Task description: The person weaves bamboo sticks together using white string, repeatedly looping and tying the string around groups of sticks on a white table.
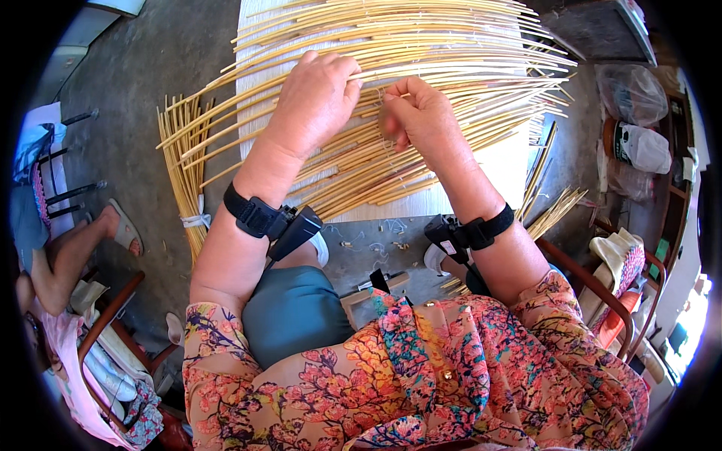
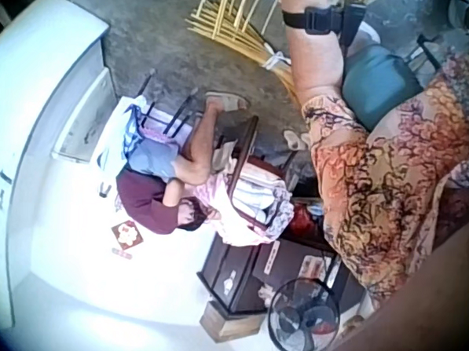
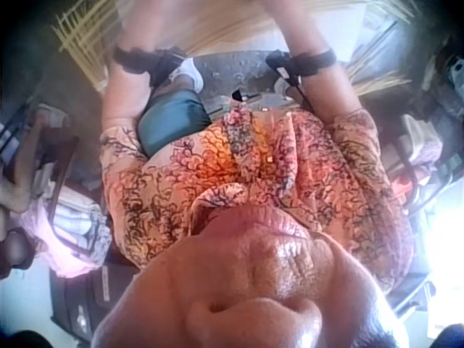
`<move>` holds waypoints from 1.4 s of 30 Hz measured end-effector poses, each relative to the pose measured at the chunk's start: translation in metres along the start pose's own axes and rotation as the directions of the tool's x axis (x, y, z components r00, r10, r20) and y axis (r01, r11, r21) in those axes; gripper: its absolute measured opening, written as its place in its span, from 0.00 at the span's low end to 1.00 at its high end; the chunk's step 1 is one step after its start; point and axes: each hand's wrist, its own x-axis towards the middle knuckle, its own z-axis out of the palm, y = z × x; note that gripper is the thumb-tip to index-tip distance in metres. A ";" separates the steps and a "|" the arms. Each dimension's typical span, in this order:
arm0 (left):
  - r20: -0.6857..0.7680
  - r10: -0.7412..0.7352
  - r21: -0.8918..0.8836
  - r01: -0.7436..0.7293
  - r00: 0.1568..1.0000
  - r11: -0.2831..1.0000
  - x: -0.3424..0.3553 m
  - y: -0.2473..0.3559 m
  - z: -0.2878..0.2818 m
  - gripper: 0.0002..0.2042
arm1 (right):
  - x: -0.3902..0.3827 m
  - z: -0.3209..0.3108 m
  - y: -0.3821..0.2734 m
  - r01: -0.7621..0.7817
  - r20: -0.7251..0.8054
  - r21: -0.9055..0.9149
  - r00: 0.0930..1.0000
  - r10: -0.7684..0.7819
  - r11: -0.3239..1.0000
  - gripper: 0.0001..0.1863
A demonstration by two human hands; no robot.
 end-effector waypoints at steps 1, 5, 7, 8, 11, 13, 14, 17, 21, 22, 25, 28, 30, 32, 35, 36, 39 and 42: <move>0.017 -0.001 -0.006 0.001 1.000 1.000 0.000 -0.002 0.000 0.06 | 0.000 0.000 -0.001 -0.001 0.000 0.001 1.000 0.001 1.000 0.08; 0.012 -0.024 -0.029 0.024 1.000 0.999 -0.001 -0.001 0.002 0.07 | -0.002 0.002 -0.001 0.002 -0.001 -0.002 1.000 -0.002 1.000 0.07; 0.019 -0.037 -0.034 0.038 0.999 0.999 0.000 0.000 0.002 0.07 | -0.003 0.002 0.000 0.005 -0.006 0.006 1.000 -0.005 1.000 0.07; 0.026 -0.051 -0.040 0.052 0.998 0.998 0.000 0.000 0.002 0.07 | -0.004 0.003 0.003 0.015 0.017 -0.008 1.000 -0.015 1.000 0.06; 0.015 -0.041 -0.052 0.041 0.999 0.998 0.001 0.000 0.002 0.06 | -0.008 0.006 0.005 0.020 0.035 -0.015 0.999 -0.019 1.000 0.05; 0.030 -0.049 -0.080 0.051 0.998 0.995 0.001 -0.001 0.001 0.06 | -0.010 0.007 0.004 0.014 0.032 -0.008 0.999 -0.013 1.000 0.05; 0.044 -0.060 -0.108 0.064 0.997 0.992 0.002 -0.002 0.001 0.05 | -0.011 0.008 0.003 0.006 0.041 -0.016 0.999 -0.005 1.000 0.06; 0.075 -0.095 -0.133 0.105 0.993 0.986 0.003 -0.001 0.000 0.04 | -0.014 0.008 -0.002 -0.011 0.040 -0.029 0.999 0.012 1.000 0.07; 0.122 -0.133 -0.179 0.154 0.984 0.972 0.004 -0.002 -0.001 0.05 | -0.015 0.009 -0.002 -0.004 0.030 -0.026 1.000 0.005 1.000 0.07; 0.130 -0.152 -0.194 0.176 0.980 0.965 0.005 -0.002 -0.001 0.06 | -0.015 0.009 -0.001 -0.005 0.029 -0.026 1.000 0.005 1.000 0.07; 0.134 -0.152 -0.219 0.178 0.979 0.959 0.005 -0.005 0.000 0.06 | -0.015 0.010 0.000 -0.011 0.032 -0.032 0.999 0.012 0.999 0.07; 0.156 -0.160 -0.212 0.192 0.975 0.958 0.005 -0.004 -0.001 0.07 | -0.016 0.010 0.000 -0.010 0.029 -0.024 1.000 0.011 1.000 0.07; 0.184 -0.188 -0.197 0.223 0.965 0.955 0.007 -0.002 -0.002 0.07 | -0.015 0.010 0.001 0.008 0.024 -0.015 1.000 -0.008 1.000 0.06; 0.196 -0.200 -0.198 0.238 0.960 0.951 0.006 -0.002 -0.003 0.08 | -0.017 0.011 0.000 0.004 0.015 -0.019 1.000 -0.003 1.000 0.06; 0.192 -0.188 -0.203 0.226 0.963 0.953 0.007 -0.005 -0.001 0.07 | -0.018 0.013 0.001 0.011 -0.005 -0.035 1.000 -0.011 0.999 0.06; 0.192 -0.188 -0.202 0.226 0.963 0.953 0.007 -0.005 -0.001 0.07 | -0.017 0.014 0.003 0.021 -0.016 -0.047 1.000 -0.022 0.999 0.07; 0.229 -0.225 -0.231 0.277 0.947 0.933 0.009 -0.003 -0.002 0.07 | -0.016 0.016 0.010 0.051 -0.037 -0.013 0.998 -0.052 0.999 0.07; 0.233 -0.236 -0.246 0.292 0.943 0.924 0.009 -0.003 -0.001 0.07 | -0.016 0.017 0.010 0.040 -0.054 -0.010 0.998 -0.040 0.999 0.07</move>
